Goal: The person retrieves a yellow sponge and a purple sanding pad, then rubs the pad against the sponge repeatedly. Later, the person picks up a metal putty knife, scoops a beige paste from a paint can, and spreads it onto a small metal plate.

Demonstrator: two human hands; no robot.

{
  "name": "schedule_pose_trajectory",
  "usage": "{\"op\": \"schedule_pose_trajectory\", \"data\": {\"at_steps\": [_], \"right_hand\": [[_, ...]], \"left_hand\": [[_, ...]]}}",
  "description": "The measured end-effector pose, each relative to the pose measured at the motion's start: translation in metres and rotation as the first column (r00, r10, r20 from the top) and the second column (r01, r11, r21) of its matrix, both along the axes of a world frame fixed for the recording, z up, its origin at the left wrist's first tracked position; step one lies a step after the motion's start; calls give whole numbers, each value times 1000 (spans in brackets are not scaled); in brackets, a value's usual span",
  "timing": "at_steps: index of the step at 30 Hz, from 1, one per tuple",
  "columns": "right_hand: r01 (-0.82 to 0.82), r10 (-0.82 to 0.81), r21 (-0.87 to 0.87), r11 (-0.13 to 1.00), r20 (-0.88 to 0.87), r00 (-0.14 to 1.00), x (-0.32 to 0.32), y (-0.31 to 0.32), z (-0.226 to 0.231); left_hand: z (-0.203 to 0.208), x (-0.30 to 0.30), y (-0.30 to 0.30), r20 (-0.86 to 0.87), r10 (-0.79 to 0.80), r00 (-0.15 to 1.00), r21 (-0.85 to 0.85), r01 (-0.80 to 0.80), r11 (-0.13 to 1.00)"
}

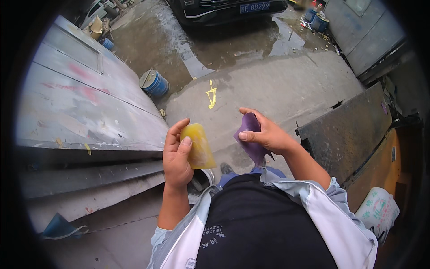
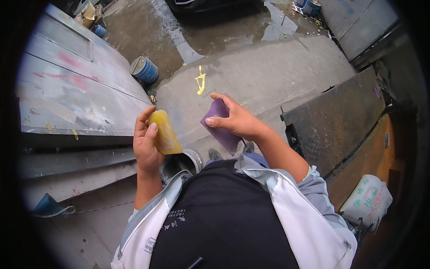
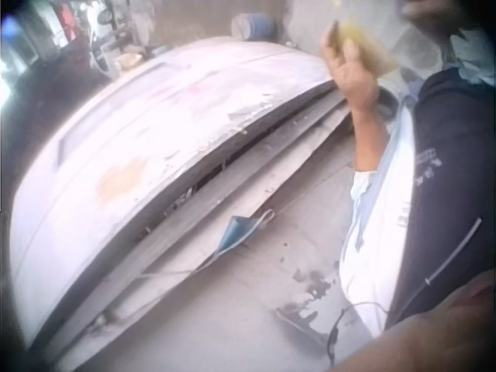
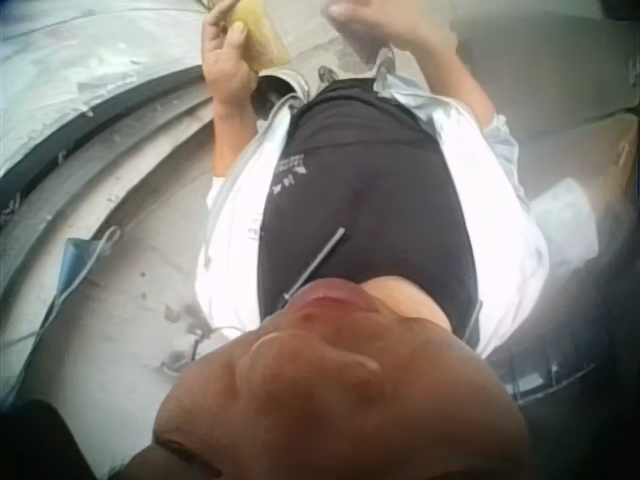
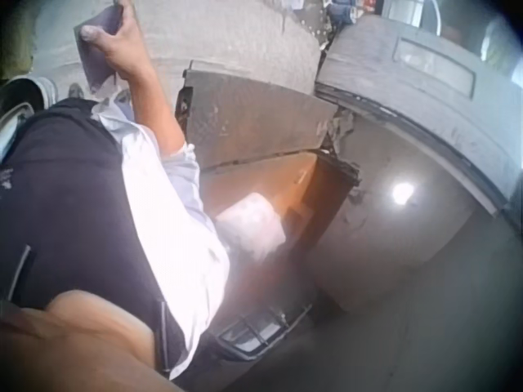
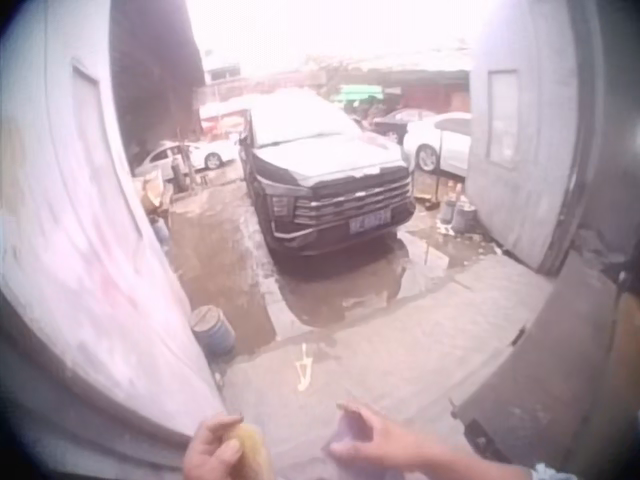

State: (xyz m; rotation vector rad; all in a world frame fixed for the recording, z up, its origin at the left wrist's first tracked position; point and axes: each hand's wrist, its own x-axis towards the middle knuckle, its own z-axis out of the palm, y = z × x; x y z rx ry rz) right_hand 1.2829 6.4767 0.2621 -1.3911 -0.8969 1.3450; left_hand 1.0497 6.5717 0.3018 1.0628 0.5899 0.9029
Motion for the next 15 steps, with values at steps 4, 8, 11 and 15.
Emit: {"op": "schedule_pose_trajectory", "data": {"at_steps": [4, 8, 11, 15], "right_hand": [[76, -77, 60, 995, 21, 997, -13, -7, 11], [66, -58, 83, 994, -90, 994, -20, -12, 16], [111, -102, 92, 990, -97, 990, -18, -14, 16], [150, -147, 46, 988, -59, 987, -8, -10, 36]], "left_hand": [[-11, 2, -3, 123, 8, 992, -4, -7, 1000], [-8, 9, -10, -4, 83, 997, 72, -83, 994], [-8, 5, -10, -148, 113, 982, 260, -72, 963], [-9, 5, -9, -250, 308, 918, 688, -56, 724]]}}
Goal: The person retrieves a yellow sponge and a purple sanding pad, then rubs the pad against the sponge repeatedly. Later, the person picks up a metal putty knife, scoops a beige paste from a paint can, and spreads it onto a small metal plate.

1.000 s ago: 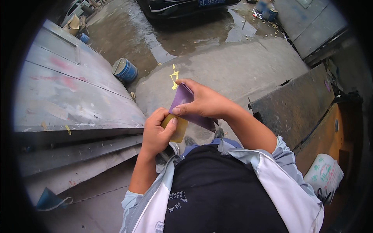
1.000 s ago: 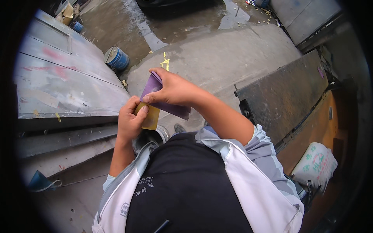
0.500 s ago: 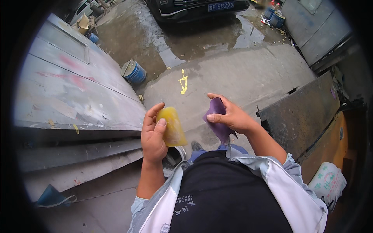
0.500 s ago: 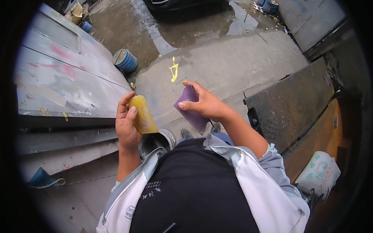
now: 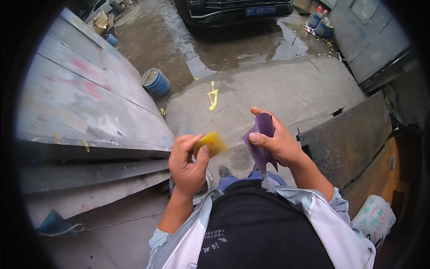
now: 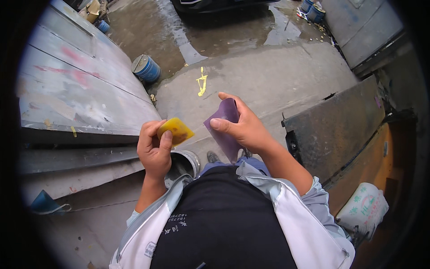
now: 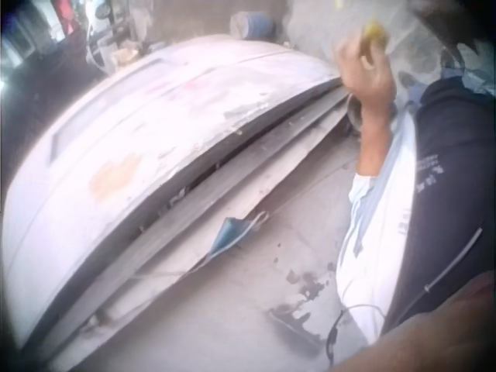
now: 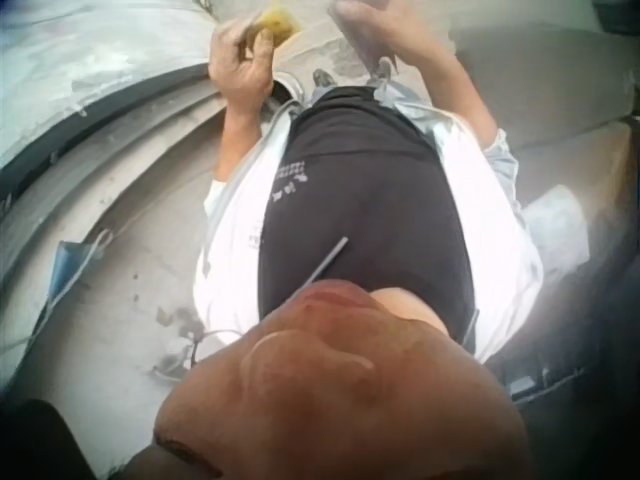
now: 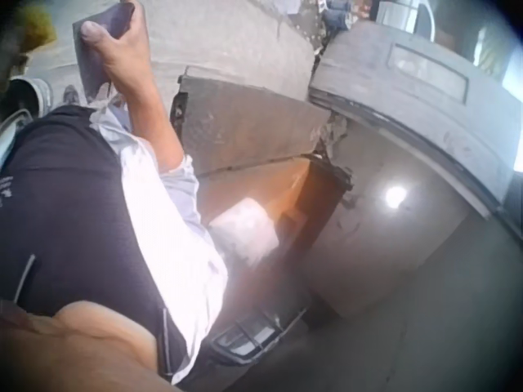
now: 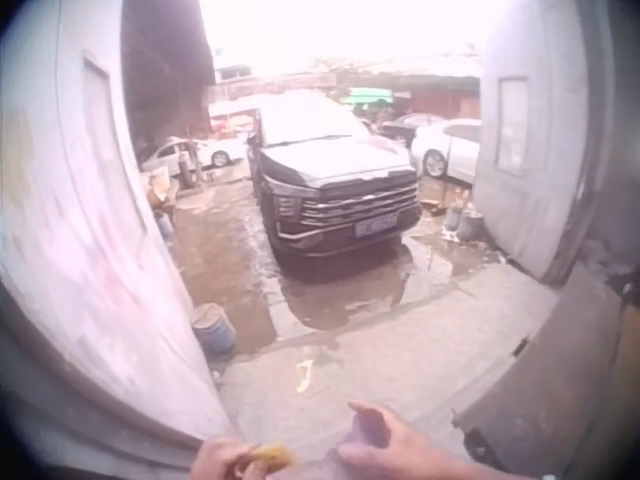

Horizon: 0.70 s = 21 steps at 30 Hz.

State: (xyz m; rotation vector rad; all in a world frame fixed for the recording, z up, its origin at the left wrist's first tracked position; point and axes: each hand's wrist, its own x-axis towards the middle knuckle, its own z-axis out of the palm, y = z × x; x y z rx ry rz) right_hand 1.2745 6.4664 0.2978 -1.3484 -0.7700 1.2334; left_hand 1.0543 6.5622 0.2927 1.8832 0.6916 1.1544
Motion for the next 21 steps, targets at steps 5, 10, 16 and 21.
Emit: {"op": "schedule_pose_trajectory", "data": {"at_steps": [5, 10, 16, 21], "right_hand": [[-83, 79, 35, 996, 123, 989, -17, 15, 34], [-55, 22, 94, 994, 322, 946, -29, 31, 26], [-19, 19, -11, 1000, -11, 1000, -15, 28, 32], [-87, 79, 18, 996, 266, 961, -28, 31, 26]], "left_hand": [[1, 11, -5, -97, 84, 992, 411, -37, 911], [5, 17, -9, -38, 58, 998, 533, -29, 846], [-3, 7, -4, -61, 87, 994, 596, -33, 802], [0, 7, 0, -91, 127, 988, 694, -29, 720]]}}
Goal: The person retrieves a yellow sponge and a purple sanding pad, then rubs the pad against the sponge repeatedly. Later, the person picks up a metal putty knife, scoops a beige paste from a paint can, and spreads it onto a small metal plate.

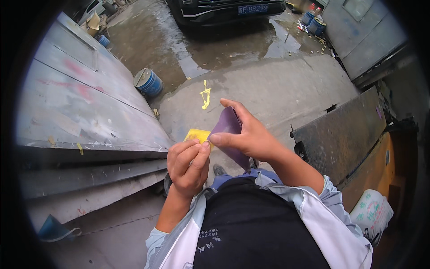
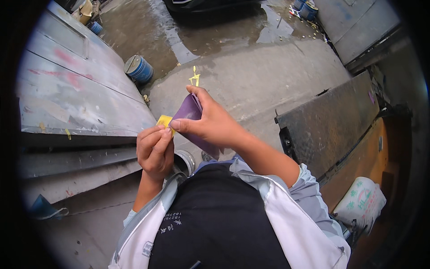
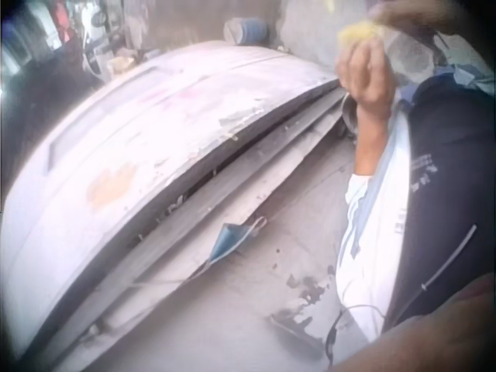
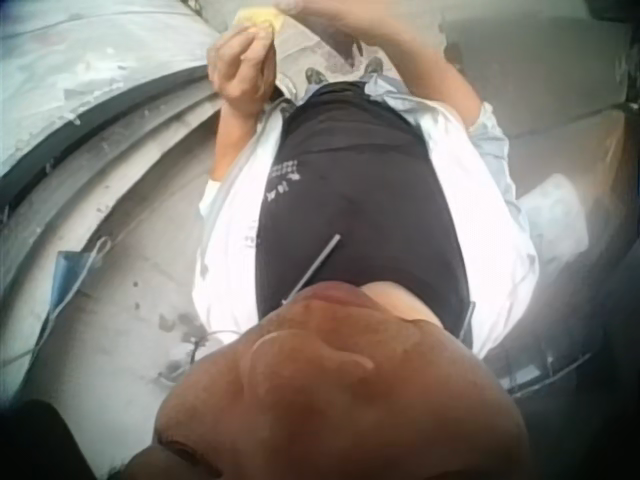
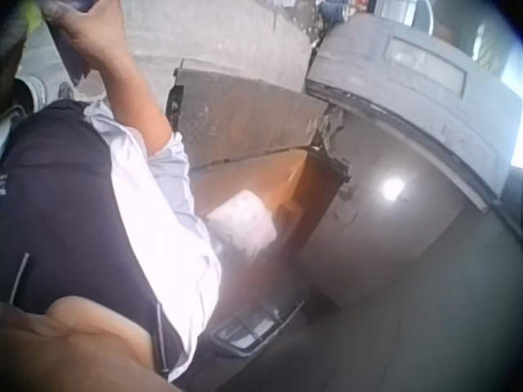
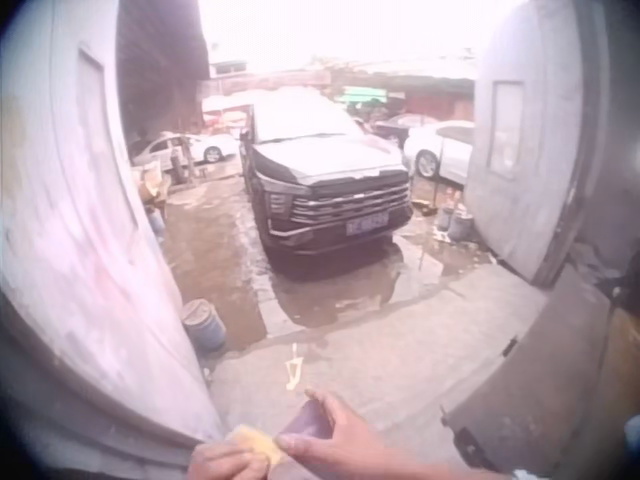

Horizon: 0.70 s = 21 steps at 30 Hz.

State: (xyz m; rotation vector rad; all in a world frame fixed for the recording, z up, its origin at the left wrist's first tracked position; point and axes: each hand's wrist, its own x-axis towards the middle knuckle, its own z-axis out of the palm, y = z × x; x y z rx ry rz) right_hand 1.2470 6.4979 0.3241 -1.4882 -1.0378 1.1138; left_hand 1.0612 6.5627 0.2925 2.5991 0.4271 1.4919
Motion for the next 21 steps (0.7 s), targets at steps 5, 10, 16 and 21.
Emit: {"op": "schedule_pose_trajectory", "data": {"at_steps": [5, 10, 16, 21], "right_hand": [[59, -69, -46, 997, -250, 966, 13, -1, -4], [-46, 44, -37, 998, -56, 997, 9, 8, -17], [-73, 66, -43, 996, -149, 987, 13, 1, 4], [84, -80, -42, 996, 79, 994, 20, 12, -21]], "left_hand": [[1, -4, 4, -19, 2, 1000, 73, 0, 997], [6, -4, 5, -45, 6, 999, 137, 1, 991], [-2, -3, 7, 35, -53, 998, -23, 54, 998], [3, -3, -15, 145, -21, 989, -646, 110, 755]]}}
